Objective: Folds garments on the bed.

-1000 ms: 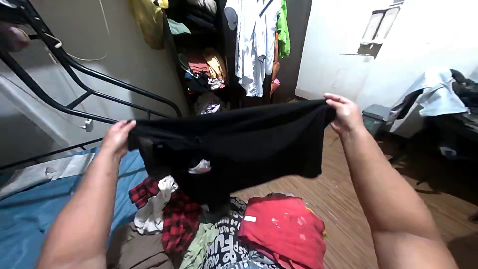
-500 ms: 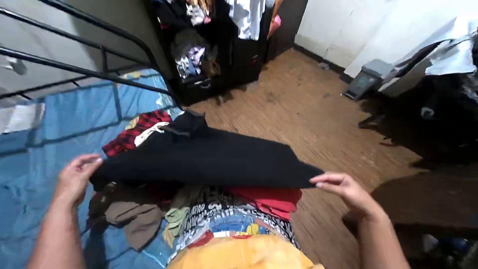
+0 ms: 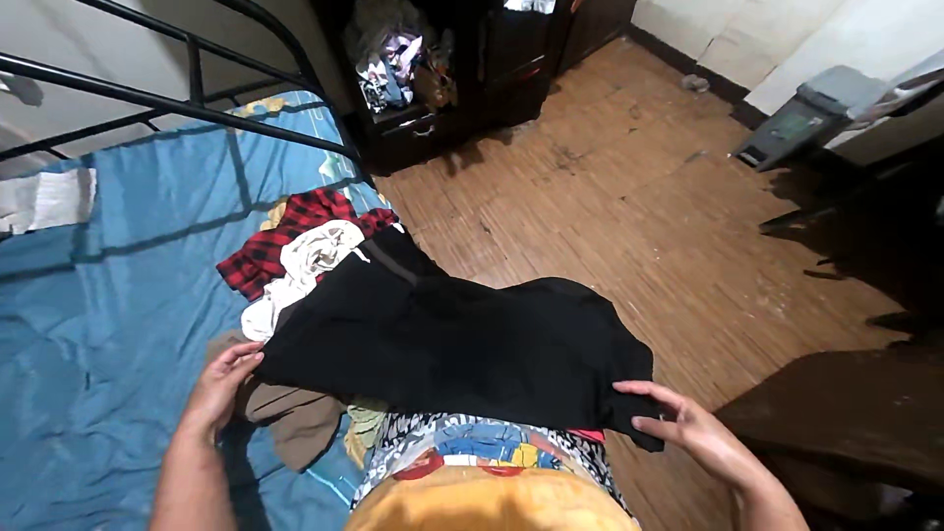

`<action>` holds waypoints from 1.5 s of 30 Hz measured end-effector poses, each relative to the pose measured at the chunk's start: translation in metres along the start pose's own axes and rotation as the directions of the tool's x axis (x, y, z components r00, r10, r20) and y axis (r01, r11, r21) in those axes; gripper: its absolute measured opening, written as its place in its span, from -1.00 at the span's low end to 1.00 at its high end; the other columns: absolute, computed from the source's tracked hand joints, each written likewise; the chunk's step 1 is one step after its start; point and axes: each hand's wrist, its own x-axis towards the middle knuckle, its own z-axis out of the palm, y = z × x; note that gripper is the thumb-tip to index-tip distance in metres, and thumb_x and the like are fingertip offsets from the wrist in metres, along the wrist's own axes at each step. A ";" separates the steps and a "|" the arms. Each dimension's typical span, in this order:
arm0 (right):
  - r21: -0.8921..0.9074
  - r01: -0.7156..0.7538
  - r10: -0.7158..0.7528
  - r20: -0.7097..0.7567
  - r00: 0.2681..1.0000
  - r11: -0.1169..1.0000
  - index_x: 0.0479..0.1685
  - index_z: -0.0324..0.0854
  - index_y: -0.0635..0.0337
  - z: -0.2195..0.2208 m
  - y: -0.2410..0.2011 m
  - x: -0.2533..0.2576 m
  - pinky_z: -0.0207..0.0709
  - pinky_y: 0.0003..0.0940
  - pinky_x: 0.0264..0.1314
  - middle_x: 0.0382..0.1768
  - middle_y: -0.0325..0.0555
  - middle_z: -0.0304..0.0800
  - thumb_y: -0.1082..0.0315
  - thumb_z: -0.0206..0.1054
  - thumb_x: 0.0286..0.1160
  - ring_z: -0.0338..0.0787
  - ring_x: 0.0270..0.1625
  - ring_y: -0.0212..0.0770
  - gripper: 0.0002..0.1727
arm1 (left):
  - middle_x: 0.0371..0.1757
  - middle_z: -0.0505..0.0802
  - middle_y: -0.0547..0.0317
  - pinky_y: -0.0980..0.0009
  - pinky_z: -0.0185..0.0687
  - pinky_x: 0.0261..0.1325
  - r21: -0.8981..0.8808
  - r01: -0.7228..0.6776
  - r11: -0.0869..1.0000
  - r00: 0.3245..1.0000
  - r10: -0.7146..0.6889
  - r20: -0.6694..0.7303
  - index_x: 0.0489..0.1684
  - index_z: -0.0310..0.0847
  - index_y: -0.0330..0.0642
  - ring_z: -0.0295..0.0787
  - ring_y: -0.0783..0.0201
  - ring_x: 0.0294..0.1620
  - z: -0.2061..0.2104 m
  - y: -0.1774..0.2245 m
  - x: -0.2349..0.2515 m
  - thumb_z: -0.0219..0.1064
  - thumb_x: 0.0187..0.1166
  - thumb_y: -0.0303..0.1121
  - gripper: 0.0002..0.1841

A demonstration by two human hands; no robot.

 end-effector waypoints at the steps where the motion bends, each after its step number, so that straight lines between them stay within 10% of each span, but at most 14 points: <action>1: 0.009 0.032 -0.032 -0.006 0.999 0.999 0.28 0.76 0.11 0.001 0.000 0.001 0.72 -0.28 0.32 0.30 -0.23 0.82 0.55 0.41 0.24 0.80 0.28 -0.28 -0.49 | 0.02 0.80 0.26 0.49 0.72 -0.01 -0.039 -0.006 0.999 1.000 0.005 -0.010 0.20 0.59 -0.26 0.75 0.51 -0.12 -0.001 0.002 0.001 0.30 0.52 -0.43 -0.69; 5: -0.010 0.401 -0.399 -0.123 0.909 0.916 -0.03 0.94 -0.25 -0.023 -0.003 -0.030 0.72 -0.48 0.22 -0.02 -0.47 0.96 0.21 0.48 0.35 0.86 0.08 -0.50 -0.75 | -0.03 0.83 0.42 0.60 0.66 -0.15 -0.161 -0.098 0.982 0.995 0.092 -0.044 0.07 0.64 -0.10 0.72 0.56 -0.22 -0.013 0.007 0.007 0.28 0.49 -0.43 -0.77; 8: 0.013 0.491 -0.491 0.071 0.868 0.871 0.05 0.90 -0.46 -0.045 -0.011 -0.066 0.71 -0.63 0.18 -0.03 -0.68 0.93 0.07 0.43 0.53 0.83 0.04 -0.68 -0.78 | -0.04 0.84 0.46 0.59 0.69 -0.13 -0.166 -0.104 0.981 0.995 0.104 -0.011 0.03 0.65 -0.04 0.74 0.58 -0.20 -0.018 0.012 0.003 0.27 0.47 -0.43 -0.78; 15: -0.386 -0.205 0.257 0.087 0.963 0.899 0.17 0.83 0.17 -0.037 0.031 -0.047 0.64 0.10 0.38 0.16 0.04 0.88 0.26 0.48 0.53 0.84 0.23 0.00 -0.69 | 0.14 0.81 -0.18 -0.01 0.62 0.27 0.458 0.028 0.889 0.991 -0.086 0.106 0.12 0.72 -0.37 0.74 0.06 0.13 -0.002 0.021 0.007 0.36 0.61 -0.48 -0.78; 19: -0.575 -0.163 0.016 -0.252 0.968 0.802 0.27 0.77 0.16 -0.043 -0.036 0.020 0.52 0.31 0.44 0.21 0.17 0.83 0.15 0.33 0.70 0.79 0.30 0.18 -0.64 | 0.26 0.72 -0.50 -0.44 0.30 0.50 0.674 -0.115 0.729 0.986 0.168 -0.013 0.27 0.67 -0.41 0.57 -0.46 0.41 0.056 0.092 0.033 0.22 0.75 -0.24 -0.61; 24: -0.525 -0.033 -0.051 -0.145 0.988 0.850 0.60 0.54 0.11 -0.026 -0.062 0.174 0.33 0.13 0.70 0.54 0.09 0.62 -0.06 0.11 0.80 0.58 0.61 0.04 -0.42 | 0.44 0.65 -0.44 -0.35 0.29 0.61 0.575 -0.340 0.744 0.932 0.348 0.101 0.44 0.54 -0.40 0.50 -0.39 0.55 0.168 0.128 0.105 0.16 0.79 -0.10 -0.48; 28: -0.400 -0.063 0.078 0.021 0.997 0.914 0.53 0.58 0.17 -0.011 -0.028 0.246 0.32 0.11 0.70 0.49 0.17 0.64 -0.23 0.22 0.67 0.58 0.58 0.06 -0.29 | 0.56 0.55 -0.43 -0.33 0.28 0.63 0.533 -0.212 0.819 0.977 0.191 0.095 0.64 0.35 -0.33 0.43 -0.37 0.62 0.224 0.092 0.153 0.17 0.75 0.10 -0.30; 34: -0.216 0.007 -0.031 -0.109 0.994 0.976 0.04 0.73 0.34 -0.009 -0.001 0.240 0.57 -0.13 0.30 0.00 0.10 0.81 0.11 0.39 0.64 0.75 0.07 -0.20 -0.61 | 0.64 0.52 -0.22 -0.28 0.28 0.62 0.620 -0.109 0.777 0.992 0.129 0.013 0.46 0.55 -0.27 0.39 -0.20 0.67 0.233 0.056 0.161 0.36 0.64 0.02 -0.41; 38: -0.253 0.202 -0.257 -0.208 0.944 0.946 0.02 0.78 0.39 -0.014 -0.008 0.234 0.62 -0.29 0.35 0.03 0.11 0.85 0.40 0.37 0.61 0.79 0.13 -0.24 -0.78 | 0.42 0.70 -0.26 -0.38 0.36 0.48 0.527 -0.042 0.849 0.997 0.067 -0.028 0.19 0.76 -0.21 0.53 -0.28 0.53 0.235 0.072 0.175 0.39 0.63 -0.13 -0.63; 41: -0.385 0.191 -0.268 -0.158 0.950 0.903 0.10 0.76 0.34 -0.016 -0.017 0.230 0.59 -0.20 0.40 0.08 0.12 0.85 0.29 0.29 0.70 0.80 0.19 -0.18 -0.71 | 0.26 0.78 -0.35 -0.42 0.40 0.42 0.442 0.020 0.897 1.000 -0.019 -0.005 0.21 0.74 -0.23 0.64 -0.34 0.40 0.224 0.099 0.181 0.37 0.65 -0.10 -0.60; 45: -0.525 -0.106 0.082 -0.068 0.994 0.844 0.24 0.74 0.24 -0.023 -0.021 0.224 0.45 0.22 0.50 0.20 0.22 0.80 -0.10 0.31 0.66 0.75 0.33 0.12 -0.45 | 0.24 0.77 -0.37 -0.29 0.46 0.44 0.249 0.015 0.968 1.000 -0.018 0.007 0.20 0.69 -0.37 0.66 -0.26 0.36 0.211 0.113 0.179 0.42 0.60 -0.31 -0.66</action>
